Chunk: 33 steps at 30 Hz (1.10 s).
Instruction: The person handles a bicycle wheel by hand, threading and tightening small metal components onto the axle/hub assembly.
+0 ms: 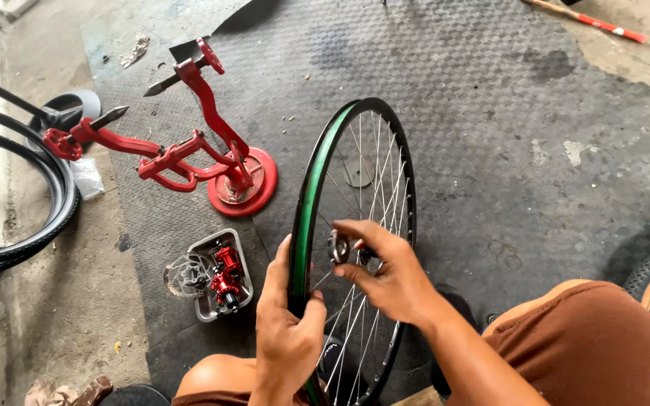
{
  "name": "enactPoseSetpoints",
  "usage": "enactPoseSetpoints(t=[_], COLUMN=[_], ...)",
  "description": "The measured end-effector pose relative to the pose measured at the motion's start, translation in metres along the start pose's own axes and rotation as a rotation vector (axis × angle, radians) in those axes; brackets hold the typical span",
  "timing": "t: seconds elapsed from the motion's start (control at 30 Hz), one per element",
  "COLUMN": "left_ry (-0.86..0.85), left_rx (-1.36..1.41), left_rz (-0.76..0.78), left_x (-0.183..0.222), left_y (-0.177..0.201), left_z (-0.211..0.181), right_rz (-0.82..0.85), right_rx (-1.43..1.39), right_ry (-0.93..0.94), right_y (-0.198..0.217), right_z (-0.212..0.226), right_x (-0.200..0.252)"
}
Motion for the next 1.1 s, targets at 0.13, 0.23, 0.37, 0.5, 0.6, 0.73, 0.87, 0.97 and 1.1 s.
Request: enactPoseSetpoints(t=[0.13,0.23,0.37,0.5,0.6,0.73,0.87,0.97,1.1], left_ry=[-0.070,-0.132,-0.112,-0.200,-0.145,-0.144,-0.202,-0.177,-0.238], left_rx=[0.090,0.076,0.093,0.075,0.036,0.018,-0.070,-0.161,-0.265], left_rz=[0.016,-0.009,-0.013,-0.005,0.002,0.003,0.002,-0.032,-0.058], left_x=[-0.003,0.002,0.005,0.005,0.004,0.003,0.000,-0.002,-0.004], left_y=[0.000,0.000,0.000,-0.001,-0.002,-0.004,-0.005,-0.006,-0.005], left_z=[-0.003,0.000,0.001,-0.003,-0.006,-0.009,-0.014,-0.015,-0.021], right_rz=[-0.070,-0.062,-0.070,-0.068,-0.048,-0.035,-0.105,-0.108,-0.161], right_rx=[0.133,0.139,0.101,0.113,0.118,0.189,0.209,0.218,0.292], right_ry=[0.148,0.189,0.223,0.237,0.237,0.206,0.197,0.212,0.262], right_y=[-0.016,-0.022,-0.025,-0.024,-0.017,-0.015,-0.018,-0.015,-0.020], right_z=[0.001,-0.001,0.001,0.001,0.001,-0.002,-0.005,-0.005,0.007], right_x=[-0.004,-0.004,-0.006,-0.007,-0.008,-0.006,-0.005,-0.006,-0.005])
Point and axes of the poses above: each hand's wrist, its own x-axis away from the middle knuckle, its own y-axis out of the back of the hand, z = x × y, the point moved 3 cm from there along -x, towards the middle knuckle, and after that the axes turned 13 degrees about z, right-handed, at the moved point
